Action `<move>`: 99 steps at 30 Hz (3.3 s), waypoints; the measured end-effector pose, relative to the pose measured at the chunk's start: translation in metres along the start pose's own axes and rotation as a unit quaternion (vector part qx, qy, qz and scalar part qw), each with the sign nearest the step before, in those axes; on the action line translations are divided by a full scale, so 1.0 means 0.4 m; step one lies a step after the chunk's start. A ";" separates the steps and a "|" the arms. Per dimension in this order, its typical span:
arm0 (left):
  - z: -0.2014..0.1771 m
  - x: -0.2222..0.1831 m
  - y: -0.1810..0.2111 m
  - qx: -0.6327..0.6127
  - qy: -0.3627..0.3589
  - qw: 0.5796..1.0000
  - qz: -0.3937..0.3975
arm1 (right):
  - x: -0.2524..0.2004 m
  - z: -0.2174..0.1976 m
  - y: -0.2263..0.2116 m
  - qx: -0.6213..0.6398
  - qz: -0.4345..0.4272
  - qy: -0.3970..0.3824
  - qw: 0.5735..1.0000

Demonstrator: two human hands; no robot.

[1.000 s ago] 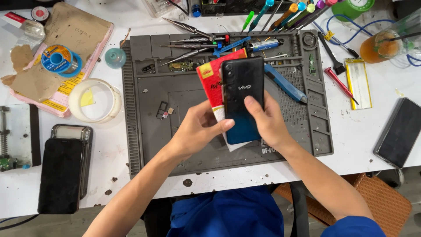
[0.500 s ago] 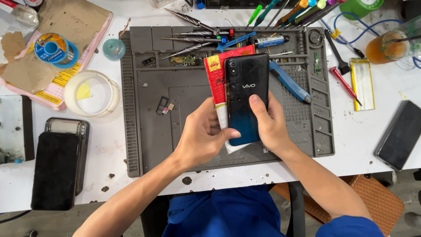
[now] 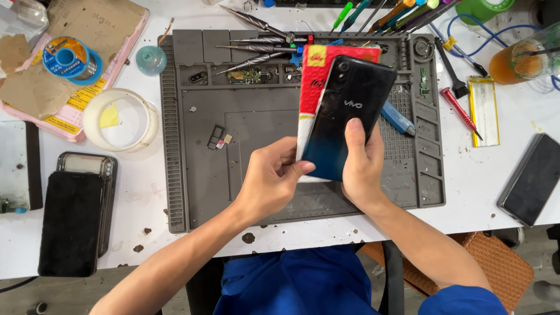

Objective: Finalizing the assembly of a mobile phone by screwing in internal parts, testing the charging, and attaching the back cover.

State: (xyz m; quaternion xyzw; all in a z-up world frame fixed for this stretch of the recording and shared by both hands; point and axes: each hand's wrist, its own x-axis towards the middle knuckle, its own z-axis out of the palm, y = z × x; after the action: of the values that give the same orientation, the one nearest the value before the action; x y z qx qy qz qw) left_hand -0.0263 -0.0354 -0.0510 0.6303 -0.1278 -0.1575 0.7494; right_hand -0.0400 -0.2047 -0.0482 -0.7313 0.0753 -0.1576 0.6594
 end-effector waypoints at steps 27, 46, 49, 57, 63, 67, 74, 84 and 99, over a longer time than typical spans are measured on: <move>-0.093 0.074 0.186 -0.091 0.023 0.994 -0.063 | -0.009 -0.039 0.080 0.061 -0.010 -0.149 0.987; -0.079 0.143 0.140 0.075 0.147 0.986 0.000 | 0.007 0.016 -0.047 0.072 0.091 -0.154 0.981; -0.112 0.136 0.116 0.158 0.157 0.972 0.078 | 0.000 0.022 -0.078 0.078 0.104 -0.127 0.983; -0.080 0.067 0.125 0.010 0.020 1.000 -0.020 | 0.002 -0.001 -0.057 0.044 0.097 -0.110 0.988; -0.042 0.059 0.094 0.028 0.006 0.999 -0.021 | 0.021 -0.014 -0.040 0.052 0.098 -0.115 0.987; -0.037 0.053 0.098 0.083 0.004 0.996 0.024 | 0.025 -0.012 -0.037 0.065 0.101 -0.118 0.986; -0.031 0.046 0.102 0.089 -0.008 0.995 0.050 | 0.018 -0.006 -0.039 0.073 0.091 -0.111 0.987; -0.025 0.048 0.130 0.138 0.021 0.986 0.092 | 0.007 -0.011 -0.014 0.073 0.070 -0.113 0.988; -0.012 0.075 0.083 0.398 0.186 0.824 0.356 | -0.007 0.023 -0.060 0.044 -0.072 -0.123 0.989</move>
State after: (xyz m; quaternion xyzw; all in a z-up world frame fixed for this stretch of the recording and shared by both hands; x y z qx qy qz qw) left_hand 0.0055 -0.0380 -0.0195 0.8019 -0.2532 0.3053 0.4467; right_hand -0.0419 -0.1925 -0.0256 -0.7190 -0.0660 -0.1169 0.6819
